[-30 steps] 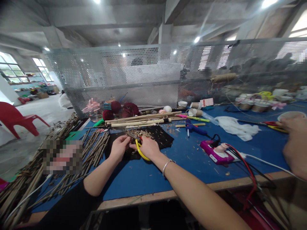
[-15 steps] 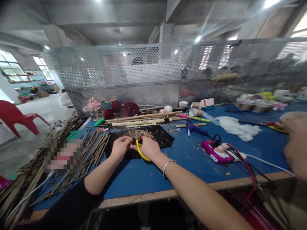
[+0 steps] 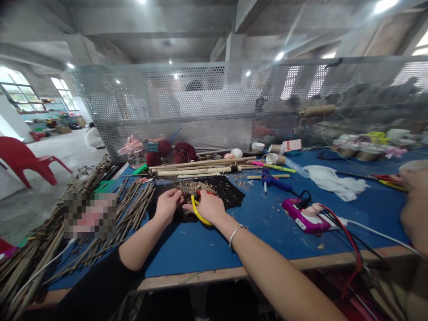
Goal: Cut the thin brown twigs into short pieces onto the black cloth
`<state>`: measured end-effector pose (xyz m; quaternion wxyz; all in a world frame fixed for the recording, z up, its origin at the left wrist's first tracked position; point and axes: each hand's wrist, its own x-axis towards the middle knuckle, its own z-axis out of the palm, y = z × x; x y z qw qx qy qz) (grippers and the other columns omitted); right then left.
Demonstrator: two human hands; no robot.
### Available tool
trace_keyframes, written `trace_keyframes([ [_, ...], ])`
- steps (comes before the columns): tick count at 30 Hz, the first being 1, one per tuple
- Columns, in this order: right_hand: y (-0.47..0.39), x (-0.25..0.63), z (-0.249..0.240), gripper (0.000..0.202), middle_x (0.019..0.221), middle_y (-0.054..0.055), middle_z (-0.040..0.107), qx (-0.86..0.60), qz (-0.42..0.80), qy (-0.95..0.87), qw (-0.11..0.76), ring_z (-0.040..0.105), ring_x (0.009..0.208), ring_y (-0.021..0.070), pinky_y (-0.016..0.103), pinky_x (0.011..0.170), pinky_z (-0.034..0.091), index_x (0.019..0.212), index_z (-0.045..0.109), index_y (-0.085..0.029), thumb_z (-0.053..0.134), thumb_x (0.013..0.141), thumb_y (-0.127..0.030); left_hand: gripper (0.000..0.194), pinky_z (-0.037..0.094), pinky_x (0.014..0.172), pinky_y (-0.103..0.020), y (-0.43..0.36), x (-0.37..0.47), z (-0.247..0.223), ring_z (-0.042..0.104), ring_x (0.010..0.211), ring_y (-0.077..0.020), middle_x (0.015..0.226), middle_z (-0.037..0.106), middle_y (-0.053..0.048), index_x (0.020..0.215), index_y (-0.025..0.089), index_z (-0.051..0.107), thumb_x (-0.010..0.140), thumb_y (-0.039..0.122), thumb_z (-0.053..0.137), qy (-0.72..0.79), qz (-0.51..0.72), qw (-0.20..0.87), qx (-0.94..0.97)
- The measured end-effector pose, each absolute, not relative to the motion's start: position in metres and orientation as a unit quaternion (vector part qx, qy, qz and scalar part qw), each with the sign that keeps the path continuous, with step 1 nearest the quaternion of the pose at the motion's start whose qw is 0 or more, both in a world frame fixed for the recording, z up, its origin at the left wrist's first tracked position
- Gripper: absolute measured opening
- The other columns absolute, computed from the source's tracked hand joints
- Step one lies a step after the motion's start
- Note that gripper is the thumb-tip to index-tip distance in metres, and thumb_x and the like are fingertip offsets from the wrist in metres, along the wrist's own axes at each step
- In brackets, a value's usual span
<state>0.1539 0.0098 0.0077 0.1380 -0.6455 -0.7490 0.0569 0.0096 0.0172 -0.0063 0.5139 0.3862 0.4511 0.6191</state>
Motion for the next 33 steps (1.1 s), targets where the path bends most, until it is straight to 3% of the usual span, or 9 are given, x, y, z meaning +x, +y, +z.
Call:
trace_keyframes([
  [19,0.012,0.158,0.008,0.061,0.082,0.01,0.065,-0.646,0.098,-0.748,0.115,0.062,0.077,0.0245,0.028,0.06,0.04,0.084,0.057,-0.021,0.036,0.067,-0.076,0.022,0.037,0.045,-0.019,0.017,0.008,-0.006,0.046,0.045,-0.0076,0.054,0.057,-0.001,0.071,0.012,0.067,0.062,0.031,0.064,0.509,0.576,0.452,0.452],
  [27,0.014,0.166,0.018,0.063,0.086,0.009,0.065,-0.661,0.026,-0.735,0.148,0.061,0.081,0.0252,0.03,0.064,0.04,0.093,0.052,-0.02,0.04,0.065,-0.075,0.023,0.043,0.059,-0.023,0.019,-0.002,-0.002,0.054,0.059,-0.012,0.068,0.062,-0.003,0.077,0.015,0.065,0.059,0.028,0.069,0.546,0.584,0.285,0.528],
  [33,0.022,0.176,0.02,0.058,0.085,0.009,0.064,-0.67,0.054,-0.728,0.134,0.06,0.08,0.0242,0.028,0.061,0.038,0.087,0.052,-0.02,0.043,0.065,-0.073,0.02,0.043,0.069,-0.025,0.014,-0.003,0.003,0.055,0.068,-0.0129,0.078,0.063,-0.006,0.088,0.014,0.063,0.075,0.025,0.055,0.553,0.555,0.14,0.605],
])
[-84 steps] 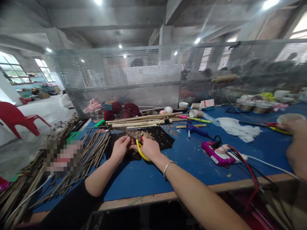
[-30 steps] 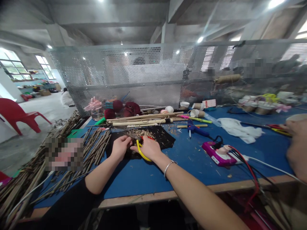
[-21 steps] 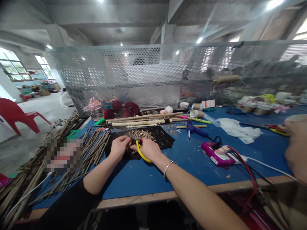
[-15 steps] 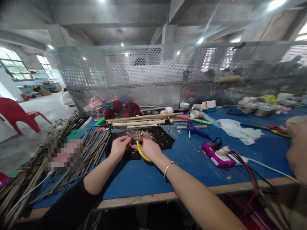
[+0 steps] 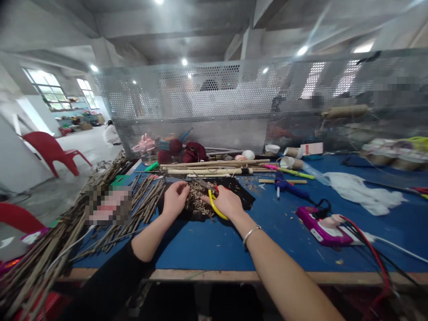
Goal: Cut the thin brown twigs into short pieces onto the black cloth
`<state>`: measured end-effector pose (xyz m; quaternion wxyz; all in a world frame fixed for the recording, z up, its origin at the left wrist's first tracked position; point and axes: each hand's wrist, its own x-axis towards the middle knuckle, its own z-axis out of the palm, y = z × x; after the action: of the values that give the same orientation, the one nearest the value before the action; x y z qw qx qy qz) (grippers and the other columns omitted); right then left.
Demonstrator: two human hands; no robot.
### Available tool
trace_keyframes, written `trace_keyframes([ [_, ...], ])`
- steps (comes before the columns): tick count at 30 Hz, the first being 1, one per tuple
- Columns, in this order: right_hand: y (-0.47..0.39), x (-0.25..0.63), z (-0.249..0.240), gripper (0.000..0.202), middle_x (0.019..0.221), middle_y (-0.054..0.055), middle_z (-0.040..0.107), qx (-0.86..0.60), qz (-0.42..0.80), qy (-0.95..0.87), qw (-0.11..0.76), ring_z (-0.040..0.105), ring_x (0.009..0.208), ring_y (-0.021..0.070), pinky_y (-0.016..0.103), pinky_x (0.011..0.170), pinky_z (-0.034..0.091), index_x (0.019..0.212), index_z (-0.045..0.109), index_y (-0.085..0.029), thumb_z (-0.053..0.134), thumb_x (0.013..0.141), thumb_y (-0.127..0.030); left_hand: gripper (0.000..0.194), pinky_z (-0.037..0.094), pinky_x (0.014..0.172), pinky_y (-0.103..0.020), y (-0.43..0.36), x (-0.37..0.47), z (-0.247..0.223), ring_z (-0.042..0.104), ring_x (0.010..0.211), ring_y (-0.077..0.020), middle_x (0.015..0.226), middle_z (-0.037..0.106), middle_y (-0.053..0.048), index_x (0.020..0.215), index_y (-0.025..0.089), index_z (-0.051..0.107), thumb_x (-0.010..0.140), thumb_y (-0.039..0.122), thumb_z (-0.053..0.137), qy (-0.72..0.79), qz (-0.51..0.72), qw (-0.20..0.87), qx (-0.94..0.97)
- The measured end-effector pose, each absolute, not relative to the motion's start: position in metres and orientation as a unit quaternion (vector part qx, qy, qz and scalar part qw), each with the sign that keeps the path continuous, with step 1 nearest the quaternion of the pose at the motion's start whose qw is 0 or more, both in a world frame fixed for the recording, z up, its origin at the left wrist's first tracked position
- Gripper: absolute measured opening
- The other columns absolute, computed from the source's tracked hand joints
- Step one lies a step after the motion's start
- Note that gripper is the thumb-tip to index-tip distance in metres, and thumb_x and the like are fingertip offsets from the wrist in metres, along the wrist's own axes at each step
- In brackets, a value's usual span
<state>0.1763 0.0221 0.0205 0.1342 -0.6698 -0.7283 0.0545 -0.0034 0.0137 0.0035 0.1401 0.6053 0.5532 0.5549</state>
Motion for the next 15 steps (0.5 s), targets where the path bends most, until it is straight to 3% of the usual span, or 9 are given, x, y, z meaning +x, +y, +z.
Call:
trace_keyframes([
  [4,0.023,0.176,0.02,0.055,0.081,0.009,0.064,-0.671,0.06,-0.725,0.143,0.06,0.078,0.0239,0.027,0.06,0.037,0.084,0.053,-0.02,0.044,0.067,-0.071,0.018,0.043,0.074,-0.026,0.021,-0.026,0.033,0.057,0.076,-0.0147,0.084,0.065,-0.007,0.087,0.014,0.064,0.076,0.022,0.051,0.582,0.457,0.051,0.671],
  [9,0.022,0.174,0.019,0.052,0.082,0.007,0.064,-0.658,0.071,-0.727,0.179,0.06,0.078,0.024,0.027,0.059,0.036,0.09,0.055,-0.021,0.043,0.069,-0.068,0.025,0.043,0.073,-0.026,0.039,-0.1,0.092,0.059,0.078,-0.0181,0.083,0.067,-0.007,0.09,0.014,0.066,0.071,0.026,0.056,0.663,0.117,-0.007,0.74],
  [13,0.022,0.175,0.02,0.05,0.08,0.007,0.065,-0.652,0.07,-0.731,0.19,0.06,0.077,0.0234,0.026,0.058,0.036,0.092,0.056,-0.022,0.046,0.069,-0.066,0.017,0.042,0.073,-0.024,0.039,-0.155,0.109,0.06,0.076,-0.0196,0.07,0.066,-0.005,0.073,0.016,0.069,0.06,0.025,0.064,0.682,0.031,-0.001,0.731],
  [15,0.022,0.175,0.021,0.049,0.079,0.006,0.064,-0.649,0.072,-0.734,0.188,0.06,0.075,0.0233,0.026,0.056,0.035,0.09,0.056,-0.022,0.046,0.069,-0.065,0.015,0.043,0.071,-0.024,0.034,-0.17,0.102,0.061,0.07,-0.0185,0.062,0.065,-0.004,0.071,0.017,0.069,0.061,0.025,0.062,0.699,0.007,0.017,0.715],
])
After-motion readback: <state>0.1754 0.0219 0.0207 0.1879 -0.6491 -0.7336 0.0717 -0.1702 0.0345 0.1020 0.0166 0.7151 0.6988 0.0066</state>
